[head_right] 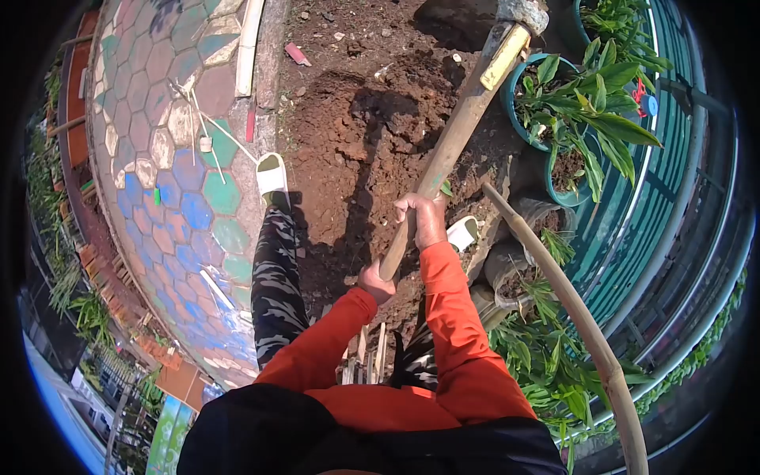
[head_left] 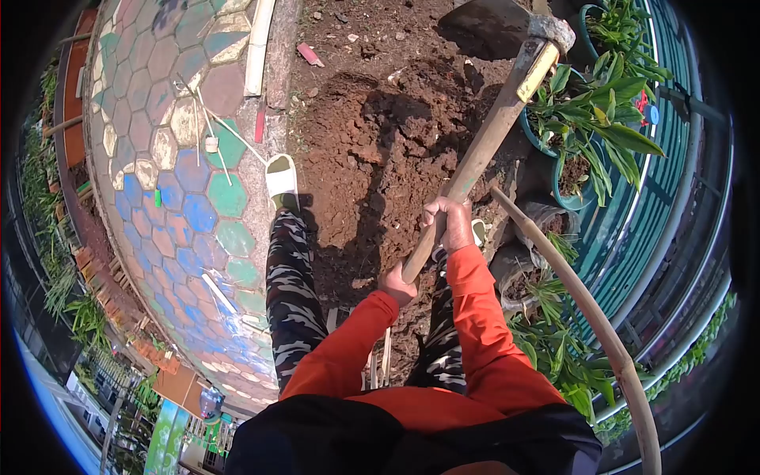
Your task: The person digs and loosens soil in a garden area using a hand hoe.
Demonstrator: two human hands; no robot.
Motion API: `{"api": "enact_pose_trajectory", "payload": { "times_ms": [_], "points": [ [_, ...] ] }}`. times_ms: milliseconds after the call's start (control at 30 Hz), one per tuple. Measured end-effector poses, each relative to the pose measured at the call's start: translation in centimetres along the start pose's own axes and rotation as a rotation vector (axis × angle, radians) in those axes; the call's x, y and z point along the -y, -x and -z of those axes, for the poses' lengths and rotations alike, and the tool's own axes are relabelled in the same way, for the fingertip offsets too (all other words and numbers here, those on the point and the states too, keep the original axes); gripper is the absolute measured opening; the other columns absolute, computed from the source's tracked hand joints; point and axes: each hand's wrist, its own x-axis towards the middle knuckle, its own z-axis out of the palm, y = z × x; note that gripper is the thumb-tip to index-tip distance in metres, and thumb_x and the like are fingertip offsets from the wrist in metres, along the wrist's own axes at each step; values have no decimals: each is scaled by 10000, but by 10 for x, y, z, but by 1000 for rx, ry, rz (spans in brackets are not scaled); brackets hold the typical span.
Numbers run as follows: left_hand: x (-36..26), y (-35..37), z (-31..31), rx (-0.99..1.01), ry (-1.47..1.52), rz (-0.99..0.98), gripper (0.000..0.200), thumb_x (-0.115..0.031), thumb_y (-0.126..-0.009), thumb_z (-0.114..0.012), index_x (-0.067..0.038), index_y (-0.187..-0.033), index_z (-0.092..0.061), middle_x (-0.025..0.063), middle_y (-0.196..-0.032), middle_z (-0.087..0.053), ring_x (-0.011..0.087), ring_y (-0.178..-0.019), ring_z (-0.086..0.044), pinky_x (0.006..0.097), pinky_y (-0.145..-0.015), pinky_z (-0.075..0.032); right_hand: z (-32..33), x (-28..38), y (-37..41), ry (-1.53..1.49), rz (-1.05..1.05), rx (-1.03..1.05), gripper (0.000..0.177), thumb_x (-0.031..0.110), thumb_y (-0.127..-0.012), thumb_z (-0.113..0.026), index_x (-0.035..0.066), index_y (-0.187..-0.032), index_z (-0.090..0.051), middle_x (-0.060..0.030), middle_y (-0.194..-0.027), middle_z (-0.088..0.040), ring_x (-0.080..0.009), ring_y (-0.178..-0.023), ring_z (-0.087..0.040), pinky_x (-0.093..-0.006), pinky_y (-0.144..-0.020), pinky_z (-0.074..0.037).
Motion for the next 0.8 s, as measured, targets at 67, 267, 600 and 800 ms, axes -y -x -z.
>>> {"api": "enact_pose_trajectory", "payload": {
  "times_ms": [67, 267, 600, 800],
  "points": [
    [-41, -37, -1, 2, 13, -23, 355, -218, -722, -686, -77, -1034, -590, 224, -855, -662, 423, -844, -629, 484, -720, -499, -8, 46, -20, 45, 107, 13, 124, 43, -700, -593, 29, -636, -489, -63, -530, -489, -164, -433, -488, -298, -447, -417],
    [-62, -7, 4, 39, 19, 102, 264, -197, -731, -693, -41, -928, -613, 205, -800, -654, 371, -801, -660, 412, -684, -496, -4, 36, -40, 104, -140, -31, 131, 85, -751, -579, 68, -648, -499, -18, -566, -456, -132, -441, -434, -310, -443, -397],
    [25, 114, 13, 298, -150, 360, 484, -299, -749, -659, -100, -1174, -541, 237, -894, -662, 376, -892, -657, 446, -783, -518, 42, -108, 45, 17, -474, -179, 83, 40, -697, -590, 24, -656, -519, -64, -557, -477, -197, -454, -490, -350, -479, -461],
    [-52, -17, 9, -25, -121, -81, 318, -253, -715, -682, -71, -957, -583, 232, -790, -645, 443, -762, -619, 499, -677, -501, -1, 50, -1, -104, -21, -5, 146, 36, -707, -608, 48, -660, -470, -35, -554, -453, -162, -454, -471, -325, -472, -425]
  ]
}}
